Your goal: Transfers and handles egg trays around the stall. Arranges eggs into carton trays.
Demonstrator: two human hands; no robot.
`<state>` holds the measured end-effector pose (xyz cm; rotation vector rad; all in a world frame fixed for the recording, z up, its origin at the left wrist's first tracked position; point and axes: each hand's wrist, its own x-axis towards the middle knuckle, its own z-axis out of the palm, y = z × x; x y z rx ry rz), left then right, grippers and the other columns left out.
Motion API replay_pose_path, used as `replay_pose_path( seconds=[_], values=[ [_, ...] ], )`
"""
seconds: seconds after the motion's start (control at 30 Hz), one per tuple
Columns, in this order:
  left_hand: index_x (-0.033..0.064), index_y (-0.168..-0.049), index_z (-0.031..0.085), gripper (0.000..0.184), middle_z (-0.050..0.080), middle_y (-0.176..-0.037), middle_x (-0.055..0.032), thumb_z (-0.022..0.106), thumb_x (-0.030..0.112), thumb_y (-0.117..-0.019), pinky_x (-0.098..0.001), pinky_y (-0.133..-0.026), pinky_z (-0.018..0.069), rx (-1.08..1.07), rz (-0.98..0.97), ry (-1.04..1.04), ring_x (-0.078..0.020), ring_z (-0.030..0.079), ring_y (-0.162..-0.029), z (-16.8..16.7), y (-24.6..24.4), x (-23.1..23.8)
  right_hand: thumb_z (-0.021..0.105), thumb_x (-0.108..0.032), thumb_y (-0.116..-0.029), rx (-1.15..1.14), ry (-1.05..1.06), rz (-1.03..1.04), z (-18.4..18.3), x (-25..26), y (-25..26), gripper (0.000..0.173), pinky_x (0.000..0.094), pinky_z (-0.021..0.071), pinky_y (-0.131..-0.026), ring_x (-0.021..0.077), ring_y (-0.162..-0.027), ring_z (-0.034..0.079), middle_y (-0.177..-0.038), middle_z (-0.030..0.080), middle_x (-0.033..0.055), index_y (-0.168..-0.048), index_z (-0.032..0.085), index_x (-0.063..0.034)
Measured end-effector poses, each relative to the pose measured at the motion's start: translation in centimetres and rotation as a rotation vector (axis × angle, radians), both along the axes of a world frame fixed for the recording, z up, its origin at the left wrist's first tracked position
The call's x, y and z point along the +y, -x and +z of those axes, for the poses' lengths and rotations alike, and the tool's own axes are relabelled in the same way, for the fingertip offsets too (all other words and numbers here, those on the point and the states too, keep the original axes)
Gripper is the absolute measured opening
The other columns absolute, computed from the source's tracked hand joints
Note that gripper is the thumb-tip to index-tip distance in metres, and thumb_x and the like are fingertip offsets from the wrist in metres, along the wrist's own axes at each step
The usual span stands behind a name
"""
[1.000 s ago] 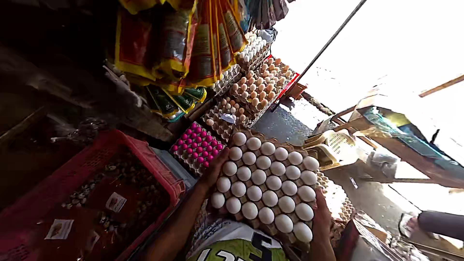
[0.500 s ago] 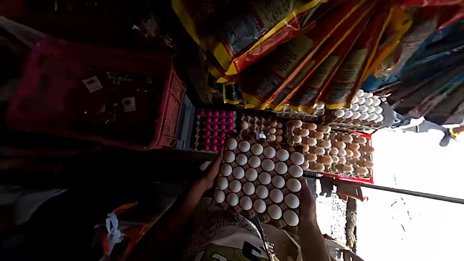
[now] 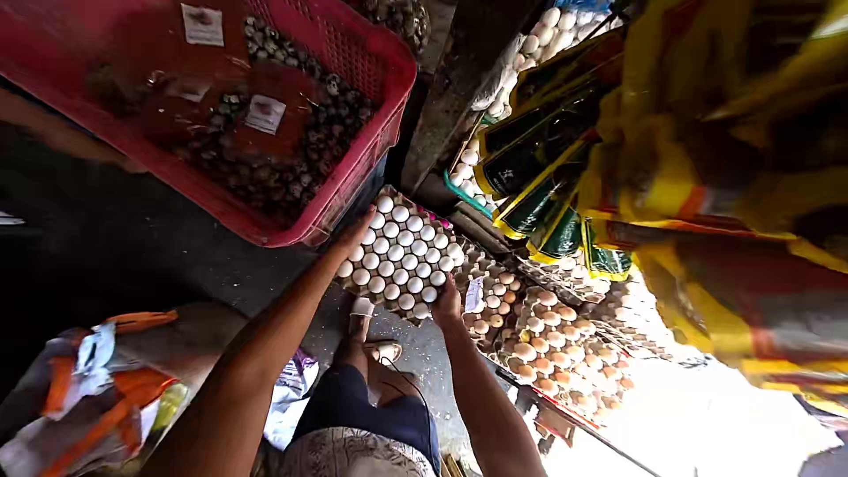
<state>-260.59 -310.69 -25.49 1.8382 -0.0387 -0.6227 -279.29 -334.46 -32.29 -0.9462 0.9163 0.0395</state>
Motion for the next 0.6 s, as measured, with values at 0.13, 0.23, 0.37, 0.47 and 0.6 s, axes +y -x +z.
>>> replay_pose_path(
  seconds=[0.13,0.23,0.37,0.47,0.6],
  values=[
    [0.0028,-0.145,0.054,0.075,0.052,-0.151,-0.017,0.035,0.063,-0.1053,-0.0483,-0.121,0.034,0.074,0.034,-0.013,-0.0237,0.046,-0.144,-2.8,-1.5,-0.3,0.03,-0.047,-0.1113,0.069,0.0,0.058,-2.0,-1.8,-1.8,0.055,0.0485,0.0591,-0.083,0.0263,-0.099,0.069,-0.111,0.07,0.015,-0.131,0.058,-0.0046],
    [0.0041,-0.143,0.056,0.073,0.056,-0.148,-0.0154,0.041,0.063,-0.1039,-0.0464,-0.12,0.0373,0.052,0.078,0.017,-0.0216,0.049,-0.141,-5.3,-2.0,0.1,0.035,-0.05,-0.11,0.185,0.048,0.138,-1.9,-2.6,-2.5,0.054,0.0486,0.0576,-0.087,0.0254,-0.106,0.068,-0.117,0.07,0.0132,-0.134,0.058,-0.007],
    [0.0014,-0.147,0.05,0.07,0.053,-0.149,-0.019,0.045,0.057,-0.105,-0.047,-0.121,0.0352,0.054,0.08,-0.009,-0.0253,0.048,-0.142,-6.1,-2.4,0.5,0.039,-0.051,-0.109,0.348,0.195,0.32,-0.8,-4.1,-3.2,0.057,0.0489,0.0574,-0.089,0.0276,-0.107,0.069,-0.122,0.069,0.0159,-0.136,0.058,-0.0048],
    [0.0,-0.143,0.052,0.071,0.058,-0.141,-0.0212,0.048,0.059,-0.1033,-0.0492,-0.116,0.0398,0.058,0.089,-0.056,-0.0279,0.054,-0.135,-6.4,-2.3,0.6,0.054,-0.036,-0.1057,0.382,0.541,0.441,0.5,-6.4,-4.3,0.043,0.0477,0.0605,-0.082,0.0275,-0.096,0.072,-0.114,0.071,0.0168,-0.135,0.061,-0.0048],
    [0.0037,-0.153,0.042,0.082,0.052,-0.149,-0.0209,0.056,0.062,-0.098,-0.0548,-0.117,0.0389,-0.037,0.069,-0.193,-0.0322,0.05,-0.139,-5.8,-0.2,1.0,0.07,-0.042,-0.0931,0.555,0.966,0.605,0.1,-9.5,-6.5,0.055,0.0588,0.0533,-0.096,0.034,-0.111,0.068,-0.121,0.07,0.0182,-0.137,0.062,-0.0098]
  ],
)
